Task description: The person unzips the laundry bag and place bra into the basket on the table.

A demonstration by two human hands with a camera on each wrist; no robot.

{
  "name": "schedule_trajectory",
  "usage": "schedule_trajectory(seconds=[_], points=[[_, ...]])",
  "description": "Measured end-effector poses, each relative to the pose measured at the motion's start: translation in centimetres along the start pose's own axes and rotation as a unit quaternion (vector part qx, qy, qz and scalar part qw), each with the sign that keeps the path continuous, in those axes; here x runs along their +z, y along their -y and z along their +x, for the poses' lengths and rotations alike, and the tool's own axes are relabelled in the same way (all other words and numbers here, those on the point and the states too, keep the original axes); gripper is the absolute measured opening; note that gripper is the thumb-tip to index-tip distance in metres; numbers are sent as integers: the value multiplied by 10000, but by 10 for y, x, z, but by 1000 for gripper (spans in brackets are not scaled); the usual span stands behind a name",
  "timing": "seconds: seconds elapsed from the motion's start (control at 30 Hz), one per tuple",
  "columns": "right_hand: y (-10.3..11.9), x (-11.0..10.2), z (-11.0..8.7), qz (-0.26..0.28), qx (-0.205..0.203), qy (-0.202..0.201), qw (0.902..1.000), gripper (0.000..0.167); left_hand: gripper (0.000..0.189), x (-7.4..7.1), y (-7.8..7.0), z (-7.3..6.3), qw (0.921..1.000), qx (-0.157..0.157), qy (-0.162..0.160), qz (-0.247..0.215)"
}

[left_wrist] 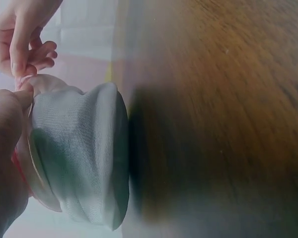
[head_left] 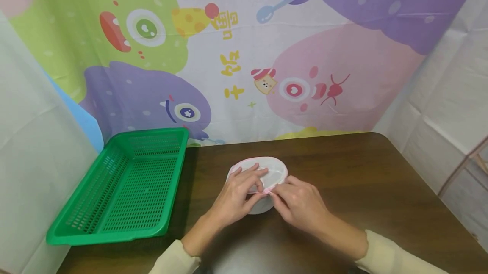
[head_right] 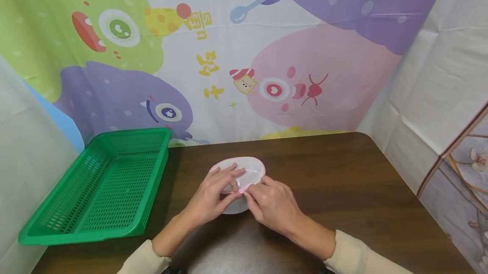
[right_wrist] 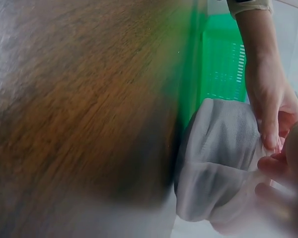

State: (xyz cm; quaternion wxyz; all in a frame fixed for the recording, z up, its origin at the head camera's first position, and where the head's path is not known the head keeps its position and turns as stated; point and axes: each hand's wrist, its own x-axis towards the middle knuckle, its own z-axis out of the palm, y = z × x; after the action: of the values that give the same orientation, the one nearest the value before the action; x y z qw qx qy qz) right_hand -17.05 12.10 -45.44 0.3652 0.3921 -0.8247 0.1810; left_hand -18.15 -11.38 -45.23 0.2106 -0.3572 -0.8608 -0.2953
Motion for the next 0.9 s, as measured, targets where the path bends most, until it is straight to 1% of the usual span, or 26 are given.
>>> schedule_trajectory(seconds=[0.33,0.53,0.77,0.9], points=[[-5,-1,-3,19,15,-84,10000,12,28,-4,2,-2,10000,-21,3,9],[-2,-1,0,96,-19,-112,9999,9,29,-2,1,0,10000,13,-37,-5],[1,1,2,111,-54,-29,9999,13,28,2,0,1,9999,-40,86,-37],[1,1,0,90,-64,-25,9999,16,28,1,0,0,10000,33,47,-10]])
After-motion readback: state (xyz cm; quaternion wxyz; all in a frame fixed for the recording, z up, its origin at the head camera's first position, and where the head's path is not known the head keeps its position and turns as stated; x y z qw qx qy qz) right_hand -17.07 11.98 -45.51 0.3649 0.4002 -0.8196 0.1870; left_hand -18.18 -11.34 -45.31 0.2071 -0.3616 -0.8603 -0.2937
